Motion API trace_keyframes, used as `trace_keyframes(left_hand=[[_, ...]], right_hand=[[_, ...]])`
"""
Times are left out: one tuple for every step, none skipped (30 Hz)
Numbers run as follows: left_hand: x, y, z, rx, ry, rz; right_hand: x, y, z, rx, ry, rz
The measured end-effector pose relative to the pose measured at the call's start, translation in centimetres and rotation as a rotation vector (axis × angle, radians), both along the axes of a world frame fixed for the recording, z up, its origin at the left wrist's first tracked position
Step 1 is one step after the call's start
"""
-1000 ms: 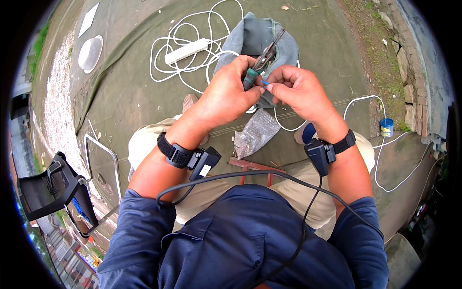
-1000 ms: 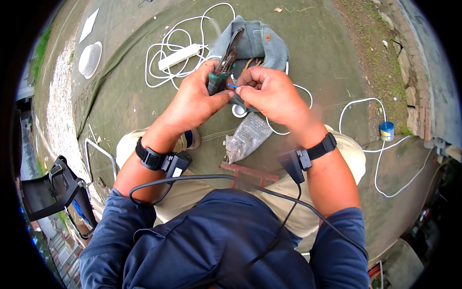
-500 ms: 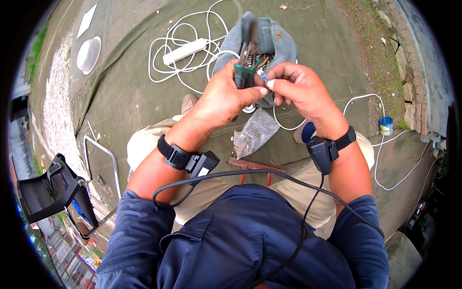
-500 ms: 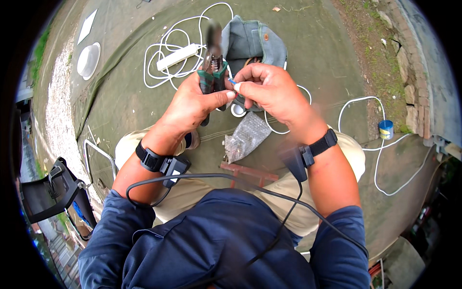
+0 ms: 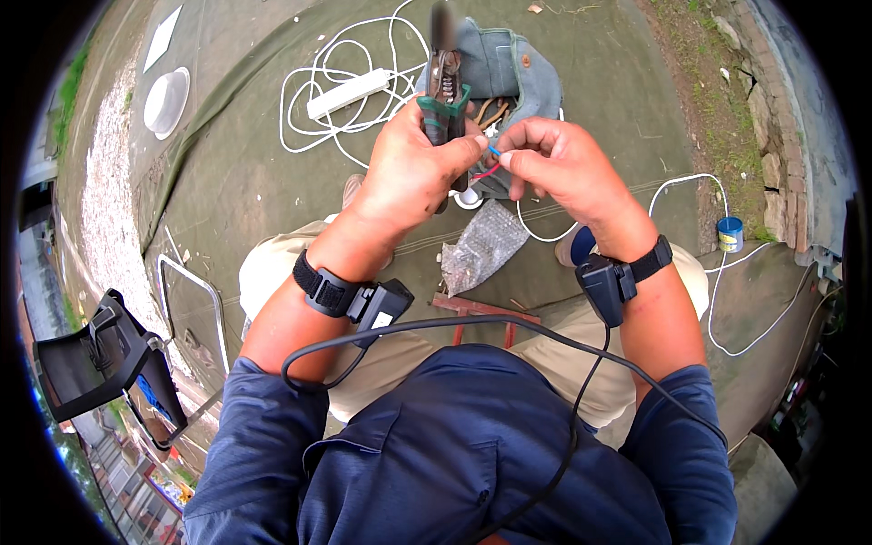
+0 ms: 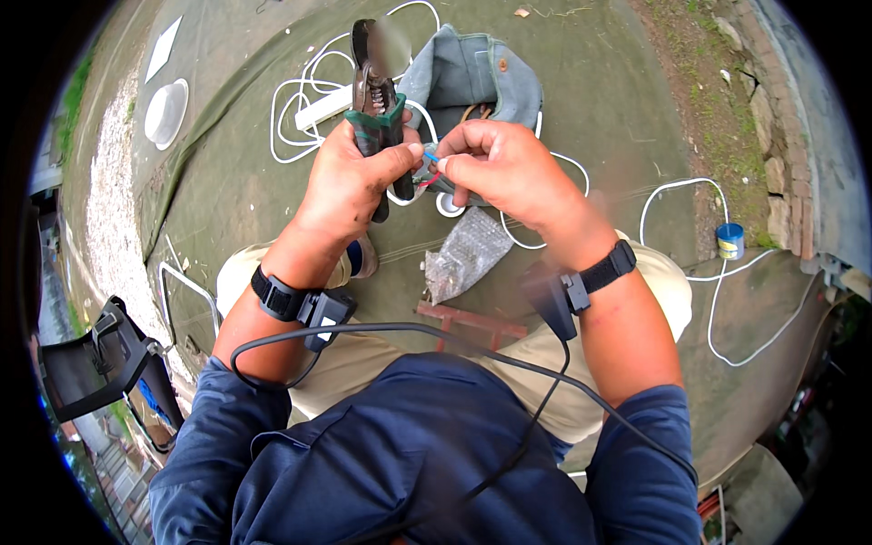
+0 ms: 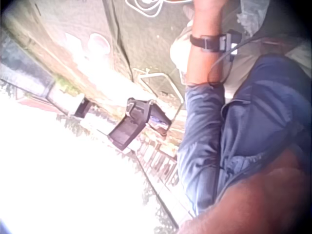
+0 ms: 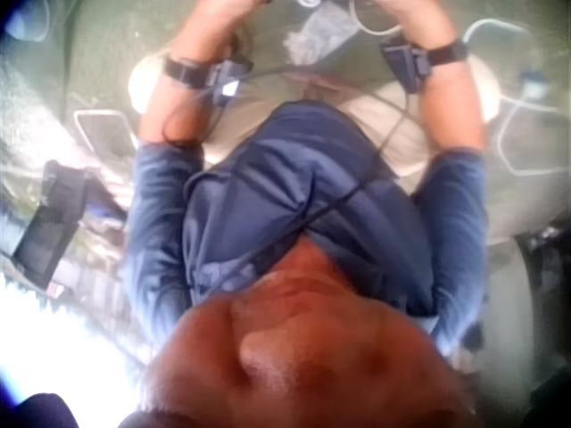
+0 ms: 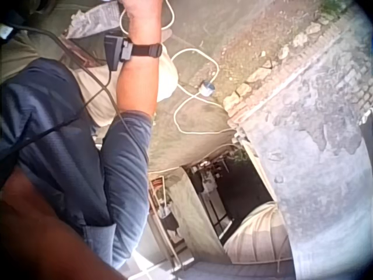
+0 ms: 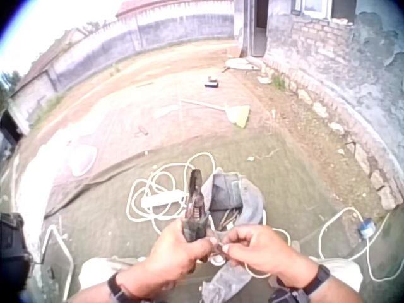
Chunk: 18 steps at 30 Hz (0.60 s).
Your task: The person strips the insulation from a white cable, twists the exposed wires, and uses pliers to crimp a connector onto the wire ends. They then wrap the connection with electrical tape.
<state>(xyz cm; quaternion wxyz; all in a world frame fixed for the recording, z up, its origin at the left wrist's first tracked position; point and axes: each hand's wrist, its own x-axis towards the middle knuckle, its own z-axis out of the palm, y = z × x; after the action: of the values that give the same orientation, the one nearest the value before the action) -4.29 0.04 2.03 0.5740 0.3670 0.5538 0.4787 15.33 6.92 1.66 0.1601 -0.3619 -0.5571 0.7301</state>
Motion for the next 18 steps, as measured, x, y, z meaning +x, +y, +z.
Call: trace_keyframes(left_hand=[[0.0, 0.0, 0.1, -0.013, -0.004, 0.003], [0.0, 0.0, 0.3, -0.027, -0.007, 0.006], [0.0, 0.0, 0.4, -0.041, -0.011, 0.008], [0.0, 0.0, 0.3, -0.043, -0.022, 0.008], [0.0, 0.0, 0.2, -0.045, -0.034, 0.007], [-0.1, 0.1, 0.1, -0.046, -0.046, 0.006], [0.0, 0.0, 0.1, -0.043, -0.045, 0.012], [0.0, 0.0, 0.2, -0.04, -0.046, 0.018], [0.1, 0.0, 0.2, -0.037, -0.046, 0.024], [-0.1, 0.0, 0.1, -0.03, -0.008, -0.004], [-0.5, 0.1, -0.1, -0.023, 0.029, -0.034], [-0.9, 0.1, -0.2, -0.014, 0.066, -0.064], [-1.0, 0.0, -0.1, -0.011, 0.163, -0.075], [-1.0, -0.3, 0.0, -0.011, 0.261, -0.085], [-1.1, -0.4, 0.2, -0.011, 0.359, -0.096], [-1.4, -0.4, 0.7, -0.077, 0.438, -0.177], [-1.6, -0.6, 0.5, -0.063, 0.476, -0.199], [-1.8, -0.9, -0.1, -0.049, 0.513, -0.222]], right_hand=[[0.0, 0.1, 0.0, -0.004, -0.006, 0.001], [0.0, 0.1, 0.0, -0.013, -0.005, 0.005], [0.0, 0.1, 0.1, -0.022, -0.003, 0.008], [0.0, 0.1, 0.1, -0.032, -0.001, 0.012], [0.0, 0.1, 0.0, -0.047, 0.008, 0.01], [0.0, 0.1, -0.2, -0.063, 0.018, 0.007], [0.0, 0.1, -0.3, -0.078, 0.027, 0.005], [0.1, 0.2, -0.4, -0.091, 0.024, -0.003], [0.2, 0.2, -0.4, -0.104, 0.021, -0.012], [0.3, 0.3, -0.5, -0.116, 0.018, -0.02], [0.4, 0.4, -0.7, -0.119, 0.016, -0.04], [0.5, 0.4, -0.9, -0.121, 0.014, -0.059], [0.6, 0.4, -1.0, -0.123, 0.013, -0.079], [0.6, 0.5, -1.1, -0.122, 0.023, -0.102], [0.6, 0.6, -1.1, -0.121, 0.034, -0.126], [0.6, 0.7, -1.1, -0.12, 0.044, -0.149], [0.6, 0.7, -0.9, -0.121, 0.05, -0.154], [0.6, 0.9, -0.7, -0.122, 0.056, -0.159]])
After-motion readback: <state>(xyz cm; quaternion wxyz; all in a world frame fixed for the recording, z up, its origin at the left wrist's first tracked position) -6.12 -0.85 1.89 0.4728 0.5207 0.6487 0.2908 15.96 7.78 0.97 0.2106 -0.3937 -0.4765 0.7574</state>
